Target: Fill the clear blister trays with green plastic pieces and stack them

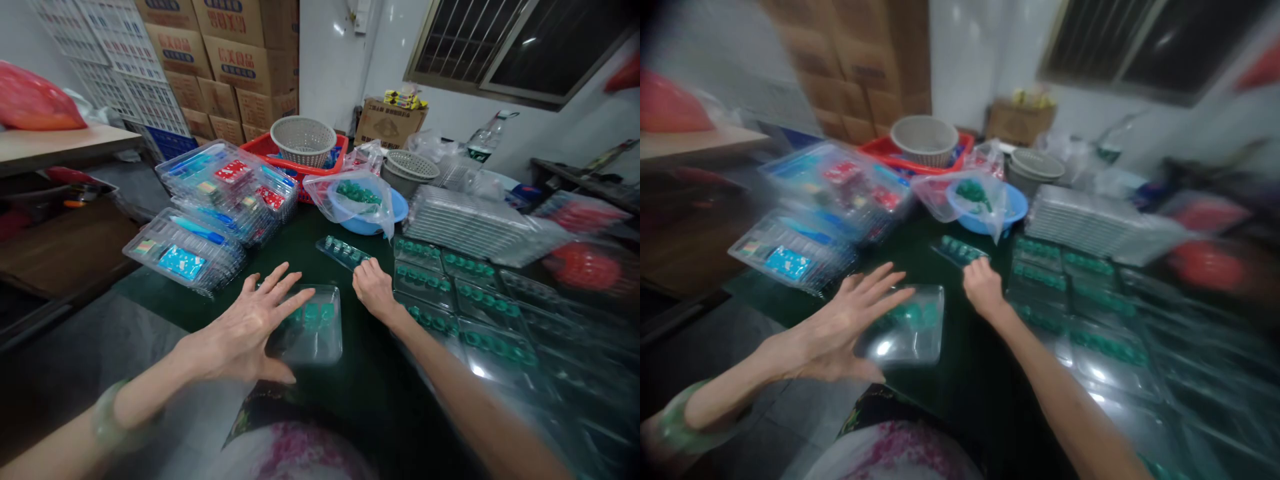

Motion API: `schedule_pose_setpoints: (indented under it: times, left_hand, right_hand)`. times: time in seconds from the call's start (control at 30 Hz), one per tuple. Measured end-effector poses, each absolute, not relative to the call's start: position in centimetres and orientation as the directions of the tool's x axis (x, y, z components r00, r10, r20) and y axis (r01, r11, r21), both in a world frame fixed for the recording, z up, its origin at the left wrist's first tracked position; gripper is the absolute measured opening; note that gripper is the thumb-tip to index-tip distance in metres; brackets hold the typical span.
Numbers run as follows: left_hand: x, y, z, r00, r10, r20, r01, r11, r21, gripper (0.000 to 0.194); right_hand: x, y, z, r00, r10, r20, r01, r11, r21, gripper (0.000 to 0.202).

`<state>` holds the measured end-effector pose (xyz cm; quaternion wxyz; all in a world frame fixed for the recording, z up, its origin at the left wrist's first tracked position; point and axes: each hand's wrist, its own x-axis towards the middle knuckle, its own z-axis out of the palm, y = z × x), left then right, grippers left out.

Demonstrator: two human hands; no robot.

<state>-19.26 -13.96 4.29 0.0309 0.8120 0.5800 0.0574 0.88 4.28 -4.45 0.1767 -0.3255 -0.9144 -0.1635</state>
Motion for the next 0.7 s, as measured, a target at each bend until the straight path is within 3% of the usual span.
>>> schedule_pose_setpoints:
  times: [0.17,0.5,0.57,0.7]
  left_hand:
    - [-19.6,-13.8,4.8,0.309,0.940,0.141,0.932,-0.329,0.150,0.096]
    - [-20.7,-13.6,5.3,0.211,0.932,0.294,0.940,-0.276,0.202,0.089]
    - [-21.1,-14.3,5.5,0.129,0.929,0.347,0.933,-0.232,0.274,0.088]
    - [-21.7,-16.1,5.6,-0.120,0.908,0.402,0.815,-0.141,0.562,0.066]
  right_hand:
    - [3.1,2.4,-3.9,-0.653,0.494,0.574,0.695,0.691,0.197,0.018]
    - [6.5,-1.1,-1.0,-0.637,0.436,0.636,0.684,0.701,0.203,0.023]
    - [7.0,-2.3,-0.2,-0.633,0.415,0.653,0.670,0.717,0.193,0.023]
    - [6.6,-5.6,1.2,-0.644,0.324,0.693,0.605,0.770,0.202,0.020]
